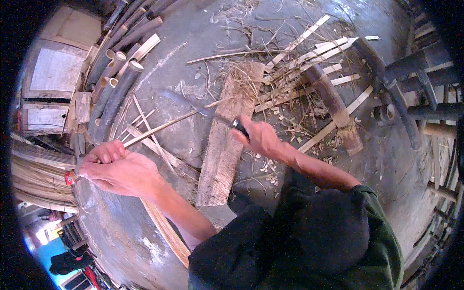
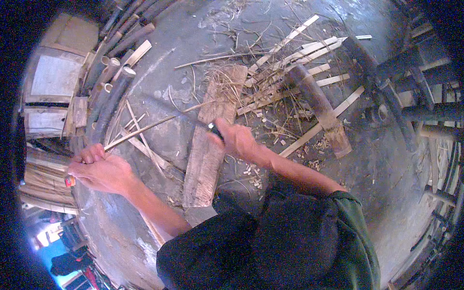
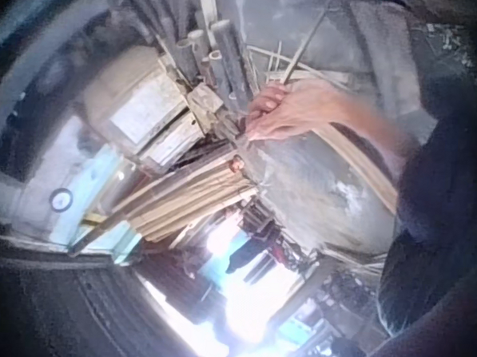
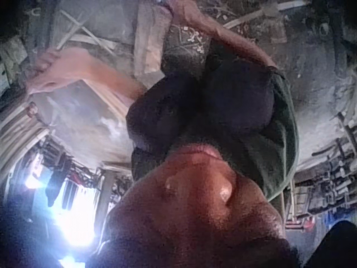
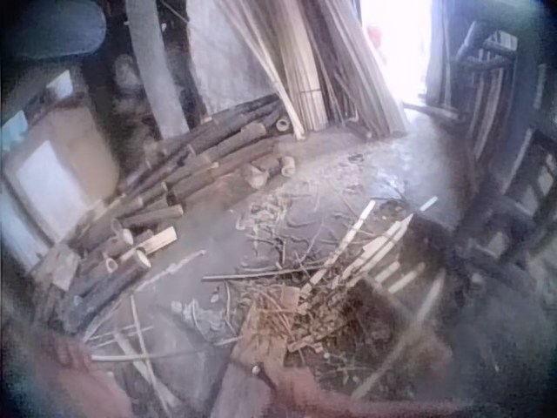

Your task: The person sits on the floor and uses a knife to sharpen thin bamboo sticks. They repeatedly hold each stick against a wooden block and shave the tip to a point, then place the finished sticks aside.

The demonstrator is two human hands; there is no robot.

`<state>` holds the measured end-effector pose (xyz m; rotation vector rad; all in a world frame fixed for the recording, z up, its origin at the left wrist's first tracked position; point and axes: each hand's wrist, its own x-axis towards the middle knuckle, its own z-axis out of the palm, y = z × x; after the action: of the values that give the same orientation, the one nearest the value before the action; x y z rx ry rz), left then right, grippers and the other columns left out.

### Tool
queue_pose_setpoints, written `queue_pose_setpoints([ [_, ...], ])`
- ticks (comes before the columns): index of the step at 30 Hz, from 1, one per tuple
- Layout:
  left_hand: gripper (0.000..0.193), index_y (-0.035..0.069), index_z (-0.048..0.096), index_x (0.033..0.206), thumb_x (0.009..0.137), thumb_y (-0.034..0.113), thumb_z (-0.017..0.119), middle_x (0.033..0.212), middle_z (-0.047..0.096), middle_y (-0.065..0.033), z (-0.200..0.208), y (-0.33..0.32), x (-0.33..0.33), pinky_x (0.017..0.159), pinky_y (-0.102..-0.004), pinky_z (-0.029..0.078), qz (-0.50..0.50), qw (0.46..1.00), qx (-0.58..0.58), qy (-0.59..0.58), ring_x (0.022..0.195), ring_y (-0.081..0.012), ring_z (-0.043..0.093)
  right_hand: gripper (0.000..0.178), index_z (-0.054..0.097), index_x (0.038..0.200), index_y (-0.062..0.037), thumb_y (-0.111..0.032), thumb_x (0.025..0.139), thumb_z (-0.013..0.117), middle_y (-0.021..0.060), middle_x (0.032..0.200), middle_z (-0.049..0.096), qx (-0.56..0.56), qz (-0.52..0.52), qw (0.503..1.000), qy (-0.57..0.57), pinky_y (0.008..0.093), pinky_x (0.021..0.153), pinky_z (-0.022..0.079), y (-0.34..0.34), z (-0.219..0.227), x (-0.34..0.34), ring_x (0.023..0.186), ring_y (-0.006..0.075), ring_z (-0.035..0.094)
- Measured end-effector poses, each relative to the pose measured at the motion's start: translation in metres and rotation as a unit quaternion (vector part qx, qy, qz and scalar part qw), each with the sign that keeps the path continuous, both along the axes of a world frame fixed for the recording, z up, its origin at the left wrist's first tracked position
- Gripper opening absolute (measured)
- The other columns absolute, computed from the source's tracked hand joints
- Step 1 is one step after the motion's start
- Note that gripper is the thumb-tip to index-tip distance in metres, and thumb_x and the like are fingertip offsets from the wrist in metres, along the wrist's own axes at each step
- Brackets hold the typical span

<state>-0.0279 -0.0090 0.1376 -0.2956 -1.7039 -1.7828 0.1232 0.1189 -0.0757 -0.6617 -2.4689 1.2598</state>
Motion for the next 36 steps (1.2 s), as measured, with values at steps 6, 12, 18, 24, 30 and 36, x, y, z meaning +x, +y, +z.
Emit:
queue_pose_setpoints([
  [6, 0.042, 0.010, 0.035, 0.076, 0.104, 0.041, 0.038, 0.068, 0.029, -0.0010, -0.003, 0.010, 0.000, 0.054, -0.0279, 0.029, -0.017, 0.997, 0.073, 0.010, 0.059, -0.0121, 0.029, 0.037, 0.051, 0.102, -0.0049, -0.040, 0.092, 0.056, 0.0236, 0.072, 0.065, -0.042, -0.013, 0.998, -0.055, 0.0540, 0.060, 0.050, 0.014, -0.010, -0.005, 0.070, 0.0450, 0.064],
  [12, 0.040, 0.009, 0.038, 0.078, 0.104, 0.040, 0.038, 0.068, 0.029, -0.0003, -0.001, 0.005, 0.000, 0.054, -0.0271, 0.028, -0.022, 1.000, 0.001, 0.018, 0.060, -0.0118, 0.030, 0.040, 0.054, 0.094, -0.0008, -0.041, 0.093, 0.053, 0.0276, 0.074, 0.063, -0.031, -0.052, 0.995, -0.074, 0.0542, 0.063, 0.049, 0.035, -0.044, -0.001, 0.072, 0.0467, 0.063],
  [18, 0.038, 0.010, 0.038, 0.080, 0.104, 0.039, 0.038, 0.068, 0.027, 0.0005, 0.003, -0.025, 0.004, 0.057, -0.0278, 0.030, -0.037, 0.991, 0.125, 0.004, 0.062, -0.0113, 0.029, 0.037, 0.056, 0.094, 0.0011, -0.036, 0.093, 0.056, 0.0256, 0.071, 0.062, 0.001, -0.031, 0.996, -0.078, 0.0498, 0.058, 0.047, 0.029, -0.054, 0.002, 0.067, 0.0439, 0.064],
  [24, 0.037, 0.011, 0.037, 0.078, 0.104, 0.037, 0.041, 0.068, 0.025, 0.0014, -0.005, -0.031, 0.007, 0.056, -0.0272, 0.028, 0.022, 0.991, 0.133, -0.007, 0.061, -0.0110, 0.028, 0.036, 0.053, 0.103, -0.0021, -0.037, 0.094, 0.056, 0.0230, 0.068, 0.062, 0.010, 0.041, 0.998, -0.047, 0.0503, 0.055, 0.048, -0.007, -0.021, 0.009, 0.063, 0.0441, 0.062],
  [30, 0.044, 0.014, 0.029, 0.070, 0.103, 0.040, 0.041, 0.064, 0.021, 0.0031, -0.005, -0.031, 0.002, 0.049, -0.0266, 0.019, 0.012, 0.990, 0.141, 0.001, 0.054, -0.0093, 0.020, 0.035, 0.053, 0.099, -0.0019, -0.036, 0.094, 0.056, 0.0232, 0.066, 0.060, -0.046, 0.008, 0.995, -0.084, 0.0512, 0.056, 0.047, 0.019, -0.029, 0.006, 0.065, 0.0452, 0.062],
  [36, 0.047, 0.017, 0.024, 0.069, 0.103, 0.045, 0.037, 0.058, 0.013, 0.0052, -0.004, -0.040, -0.003, 0.047, -0.0277, 0.009, -0.137, 0.976, 0.167, 0.020, 0.050, -0.0071, 0.009, 0.036, 0.051, 0.096, -0.0026, -0.037, 0.092, 0.058, 0.0243, 0.068, 0.062, 0.018, 0.015, 0.998, -0.057, 0.0520, 0.056, 0.048, 0.016, -0.032, 0.008, 0.066, 0.0451, 0.063],
])
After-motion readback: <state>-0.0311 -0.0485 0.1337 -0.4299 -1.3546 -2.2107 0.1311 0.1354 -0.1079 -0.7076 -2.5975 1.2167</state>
